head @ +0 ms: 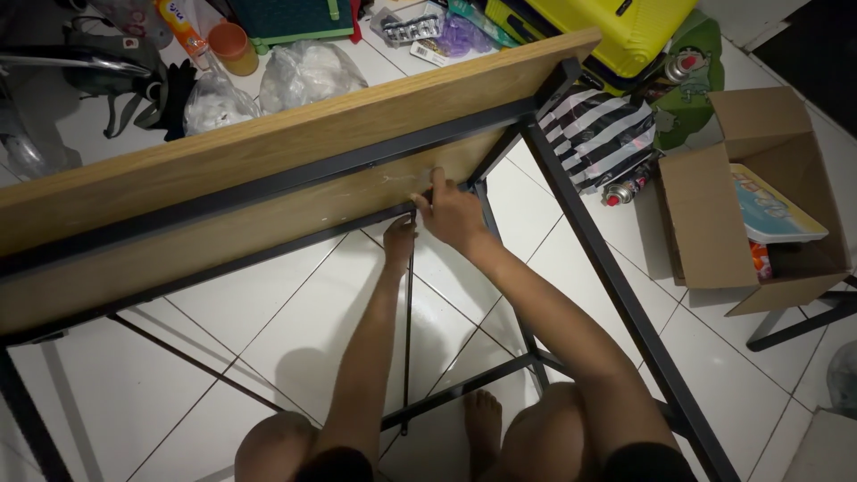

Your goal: The person assembles a table by attaching a wooden tabletop to a metal frame. They use a screwdriver to tighten screws at the leg joints and secure the tabletop to the frame.

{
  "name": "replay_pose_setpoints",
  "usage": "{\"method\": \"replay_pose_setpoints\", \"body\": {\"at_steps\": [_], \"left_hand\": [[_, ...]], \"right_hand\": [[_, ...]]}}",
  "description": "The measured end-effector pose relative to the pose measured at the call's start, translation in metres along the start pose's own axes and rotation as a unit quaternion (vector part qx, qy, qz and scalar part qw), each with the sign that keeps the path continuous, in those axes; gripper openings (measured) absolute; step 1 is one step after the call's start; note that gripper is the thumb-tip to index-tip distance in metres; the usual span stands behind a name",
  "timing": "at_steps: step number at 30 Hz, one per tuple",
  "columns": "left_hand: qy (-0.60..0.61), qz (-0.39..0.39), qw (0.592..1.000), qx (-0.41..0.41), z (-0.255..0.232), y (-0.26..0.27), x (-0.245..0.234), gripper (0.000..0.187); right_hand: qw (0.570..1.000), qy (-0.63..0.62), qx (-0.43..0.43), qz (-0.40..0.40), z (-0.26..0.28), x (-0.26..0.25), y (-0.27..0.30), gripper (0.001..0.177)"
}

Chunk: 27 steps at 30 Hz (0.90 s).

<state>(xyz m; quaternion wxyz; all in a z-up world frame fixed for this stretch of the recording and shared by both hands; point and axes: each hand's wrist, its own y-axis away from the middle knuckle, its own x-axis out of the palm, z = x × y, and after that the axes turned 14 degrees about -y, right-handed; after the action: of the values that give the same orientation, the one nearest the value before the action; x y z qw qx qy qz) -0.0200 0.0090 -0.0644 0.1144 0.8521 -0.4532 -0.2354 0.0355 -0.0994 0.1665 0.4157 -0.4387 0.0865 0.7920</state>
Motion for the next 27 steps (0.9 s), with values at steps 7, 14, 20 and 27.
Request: {"method": "replay_pose_setpoints", "body": {"at_steps": [7,14,20,27], "left_hand": [[-0.153,-0.188,0.922,0.302,-0.062,0.076,-0.028,0.021],[-0.153,-0.140,0.911,0.356,-0.120,0.074,-0.059,0.039],[-0.142,-0.123,0.893,0.410,-0.126,0.073,-0.065,0.028],[-0.198,-0.115,0.901,0.368,-0.130,0.070,-0.064,0.041]], "right_hand": [[0.997,-0.029,-0.065,-0.015,0.001,0.002,0.001,0.054],[0.997,-0.067,0.000,0.048,-0.006,0.001,-0.002,0.050],[0.990,-0.068,0.082,0.098,0.008,-0.006,-0.003,0.052],[0.992,-0.102,-0.018,0.070,0.019,-0.027,-0.004,0.055]]}}
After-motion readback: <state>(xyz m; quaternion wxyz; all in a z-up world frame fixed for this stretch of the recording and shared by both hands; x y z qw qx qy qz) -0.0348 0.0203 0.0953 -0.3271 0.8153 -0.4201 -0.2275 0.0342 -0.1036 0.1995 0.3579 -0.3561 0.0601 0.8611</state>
